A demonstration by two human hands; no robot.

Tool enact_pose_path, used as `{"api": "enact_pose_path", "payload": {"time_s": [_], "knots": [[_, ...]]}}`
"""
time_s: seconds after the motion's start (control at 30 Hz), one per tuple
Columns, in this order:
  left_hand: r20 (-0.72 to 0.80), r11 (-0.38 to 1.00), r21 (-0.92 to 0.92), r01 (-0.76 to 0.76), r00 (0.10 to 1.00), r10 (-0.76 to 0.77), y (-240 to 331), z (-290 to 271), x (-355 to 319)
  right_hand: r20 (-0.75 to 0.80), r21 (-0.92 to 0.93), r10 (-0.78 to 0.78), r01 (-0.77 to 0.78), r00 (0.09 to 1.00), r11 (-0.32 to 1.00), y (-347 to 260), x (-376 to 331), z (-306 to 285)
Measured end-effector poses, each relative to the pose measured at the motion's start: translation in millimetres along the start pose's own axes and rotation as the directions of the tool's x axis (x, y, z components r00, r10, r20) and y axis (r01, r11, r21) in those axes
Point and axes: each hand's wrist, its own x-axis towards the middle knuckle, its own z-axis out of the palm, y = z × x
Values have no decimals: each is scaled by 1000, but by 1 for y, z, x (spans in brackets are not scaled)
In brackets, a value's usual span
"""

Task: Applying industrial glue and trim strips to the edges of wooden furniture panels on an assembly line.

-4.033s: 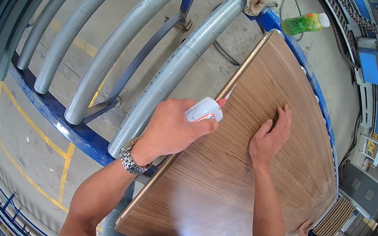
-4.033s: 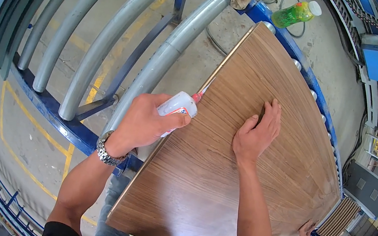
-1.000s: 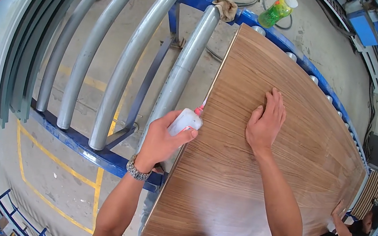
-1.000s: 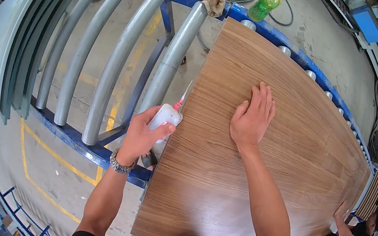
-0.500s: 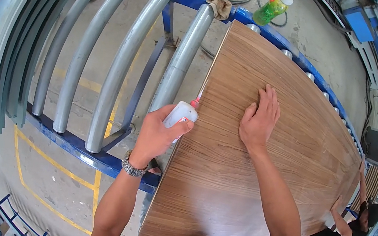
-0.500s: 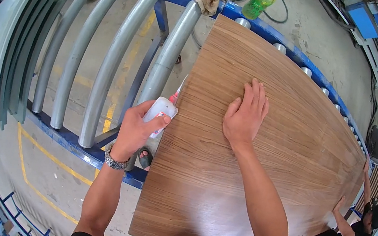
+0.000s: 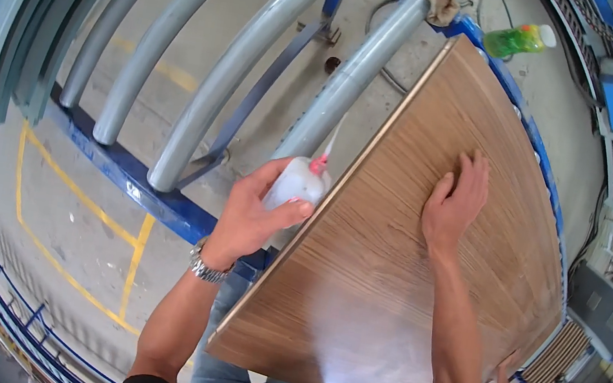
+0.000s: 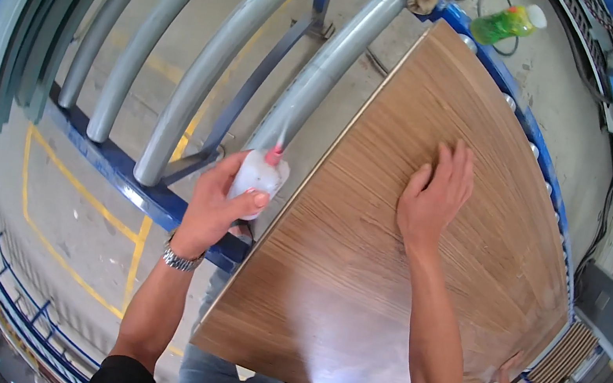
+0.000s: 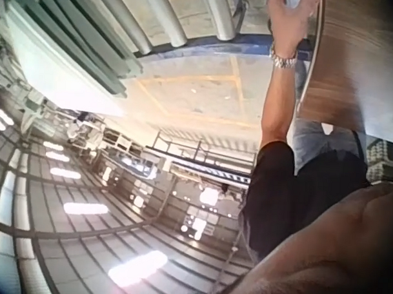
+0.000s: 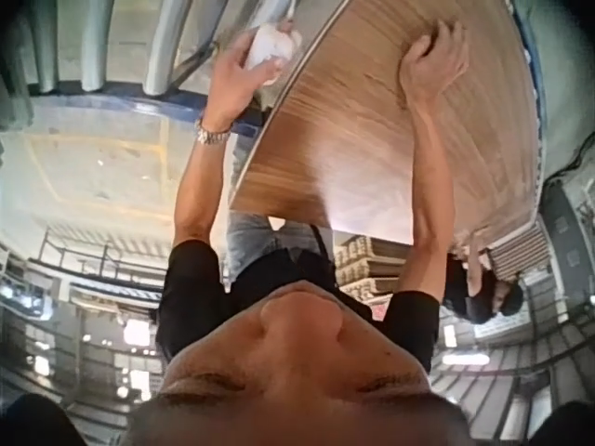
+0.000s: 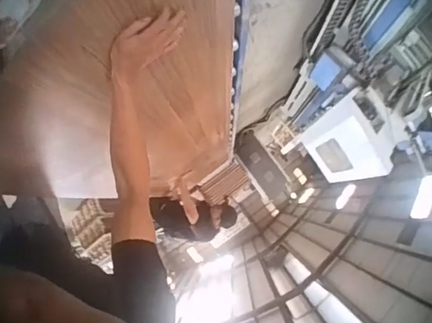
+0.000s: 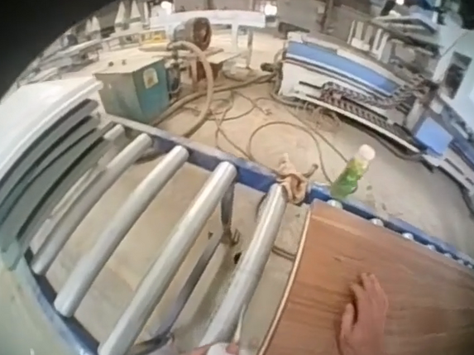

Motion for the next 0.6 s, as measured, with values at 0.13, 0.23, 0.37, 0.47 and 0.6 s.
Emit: {"api": "enact_pose_path", "payload": {"time_s": [0.13, 0.23, 0.37, 0.47, 0.6], "knots": [[-77, 995, -98, -9, 997, 1, -21, -33, -47, 255, 379, -583, 475, 771, 794, -83, 19, -36], [-115, 995, -99, -32, 993, 21, -39, -51, -71, 455, 585, -782, 518, 427, 624, -110, 34, -37], [-123, 989, -147, 30, 991, -48, -52, -63, -96, 649, 638, -747, 434, 142, 637, -130, 62, -21], [-121, 974, -224, 23, 991, -52, -57, -65, -104, 722, 592, -685, 422, 101, 686, -138, 71, -19], [-142, 985, -171, -13, 990, -12, -57, -64, -107, 721, 631, -690, 355, 61, 690, -137, 73, -13]]}}
